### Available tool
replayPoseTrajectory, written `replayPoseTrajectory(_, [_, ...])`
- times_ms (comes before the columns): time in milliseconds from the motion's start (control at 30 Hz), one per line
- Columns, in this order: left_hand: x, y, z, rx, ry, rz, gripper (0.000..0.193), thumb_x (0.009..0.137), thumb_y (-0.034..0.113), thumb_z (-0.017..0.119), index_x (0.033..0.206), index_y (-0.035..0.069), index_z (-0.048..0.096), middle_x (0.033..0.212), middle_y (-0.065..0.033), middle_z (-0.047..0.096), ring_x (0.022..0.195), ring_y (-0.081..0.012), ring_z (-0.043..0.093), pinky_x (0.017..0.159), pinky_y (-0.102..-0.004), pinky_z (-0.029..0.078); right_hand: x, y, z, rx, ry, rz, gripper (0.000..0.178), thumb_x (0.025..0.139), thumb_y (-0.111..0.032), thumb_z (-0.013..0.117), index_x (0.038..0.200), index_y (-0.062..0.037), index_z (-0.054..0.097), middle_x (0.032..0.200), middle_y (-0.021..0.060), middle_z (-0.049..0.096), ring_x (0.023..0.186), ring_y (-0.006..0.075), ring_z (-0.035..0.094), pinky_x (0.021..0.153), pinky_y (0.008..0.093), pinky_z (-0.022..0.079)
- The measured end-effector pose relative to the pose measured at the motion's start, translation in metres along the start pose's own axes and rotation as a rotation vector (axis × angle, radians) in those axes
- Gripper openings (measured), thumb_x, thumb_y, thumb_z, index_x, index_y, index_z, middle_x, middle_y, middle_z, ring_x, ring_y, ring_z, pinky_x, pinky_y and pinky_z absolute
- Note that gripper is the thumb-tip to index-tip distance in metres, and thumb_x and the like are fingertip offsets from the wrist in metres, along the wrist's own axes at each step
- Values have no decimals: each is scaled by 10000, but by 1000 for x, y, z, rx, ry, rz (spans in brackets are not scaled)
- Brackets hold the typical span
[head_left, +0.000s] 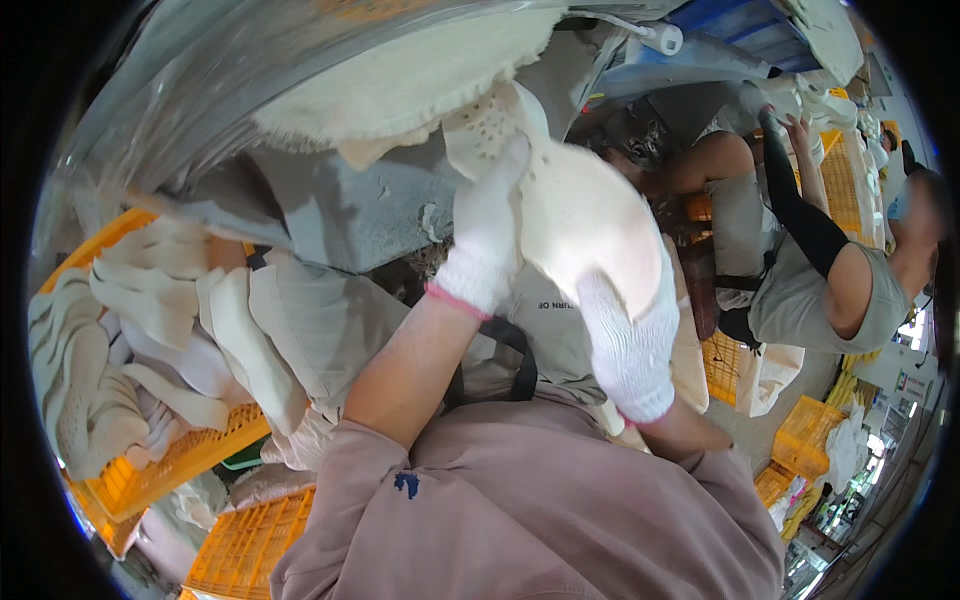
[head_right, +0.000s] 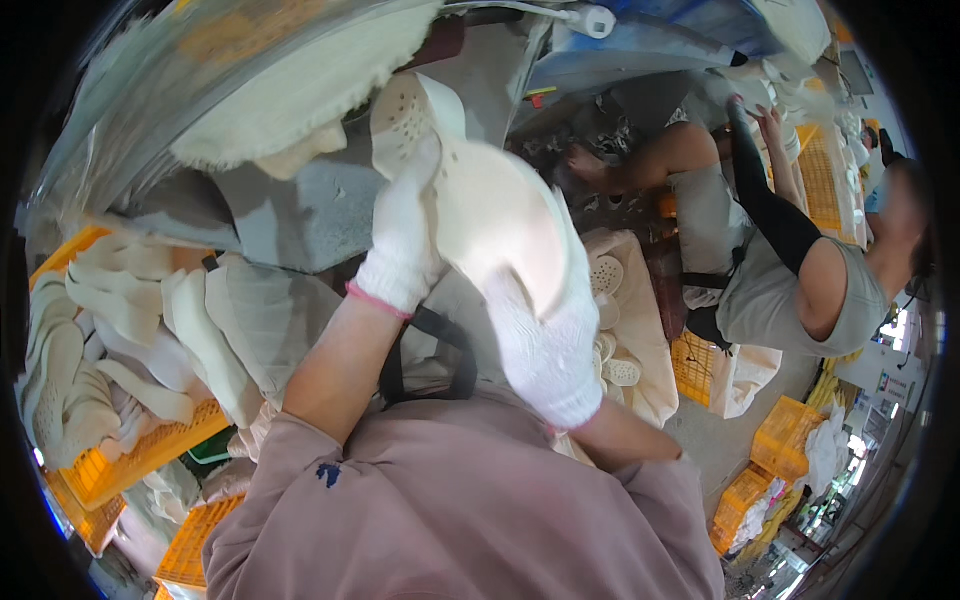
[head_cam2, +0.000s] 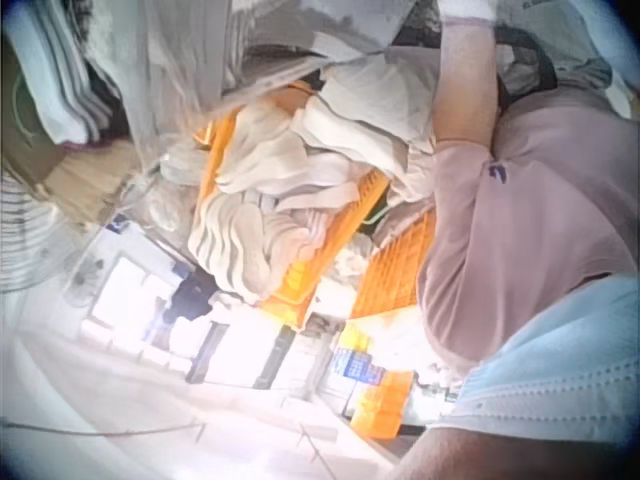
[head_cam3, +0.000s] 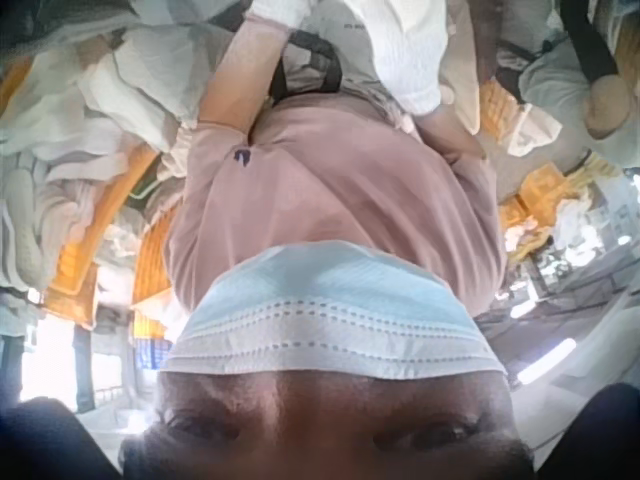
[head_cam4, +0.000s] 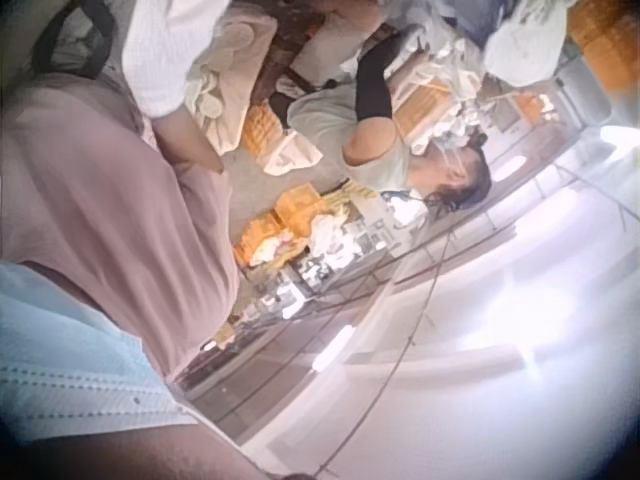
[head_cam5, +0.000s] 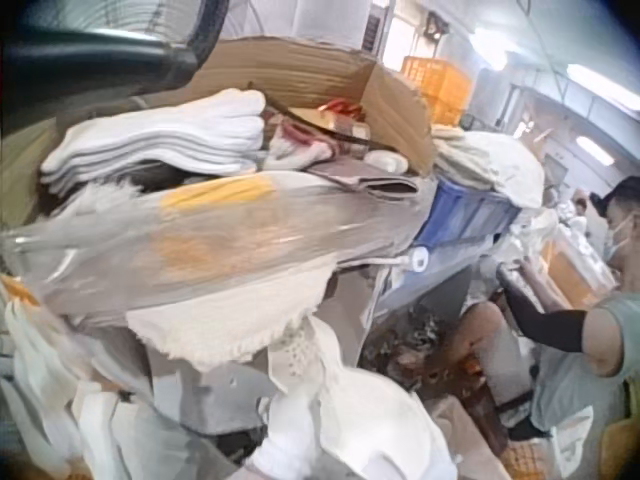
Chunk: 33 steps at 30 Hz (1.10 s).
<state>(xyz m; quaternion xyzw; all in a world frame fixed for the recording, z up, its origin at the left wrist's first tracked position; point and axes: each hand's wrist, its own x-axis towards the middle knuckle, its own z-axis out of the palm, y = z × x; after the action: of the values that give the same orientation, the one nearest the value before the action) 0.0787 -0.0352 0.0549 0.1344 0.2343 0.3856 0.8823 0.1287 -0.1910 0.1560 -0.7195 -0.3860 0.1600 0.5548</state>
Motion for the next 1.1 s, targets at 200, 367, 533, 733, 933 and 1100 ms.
replayPoseTrajectory(200, [107,50,-28,224,63,-110,507,1097,369,636,1477,37,594,1427,-130,678,1220,-272,677,1042,-402,564,108,36,60,-293,-133,-359,451,997,-193,607,1403,5,596,1378,343,627,1092,533,674,955,559,581])
replayPoseTrajectory(367, [64,118,-103,1402,19,191,605,1054,423,695,1422,-48,604,1350,-131,708,1151,-244,684,993,-365,546,175,62,91,-669,-342,-236,327,984,-267,601,1114,-24,777,1191,323,725,1031,485,715,937,540,596])
replayPoseTrajectory(533, [8,77,-64,784,64,-58,335,1018,225,733,1240,-24,704,1122,-64,738,979,-154,695,870,-317,543,180,78,86,-820,-370,-640,333,948,-384,680,1184,-181,798,1238,272,739,1174,401,723,1036,480,573])
replayPoseTrajectory(733, [68,4,9,58,251,45,173,1107,202,632,1171,60,707,936,7,697,840,-129,674,790,-323,569,103,25,33,-117,-165,8,776,824,-229,790,1524,-8,539,1367,292,656,1303,399,666,1098,438,525])
replayPoseTrajectory(933, [115,24,-24,147,235,-31,408,1104,388,647,1300,35,705,1050,-68,742,928,-156,701,819,-361,568,131,57,69,-411,110,-265,900,776,-332,795,1511,96,502,1393,326,658,1274,447,673,1077,460,558])
replayPoseTrajectory(1100, [70,92,-65,1515,200,297,600,981,477,795,1296,-30,728,1138,-72,764,965,-161,673,844,-333,547,175,70,96,-493,-95,-98,663,858,-444,703,1310,41,701,1197,287,762,1105,455,741,1014,471,594])
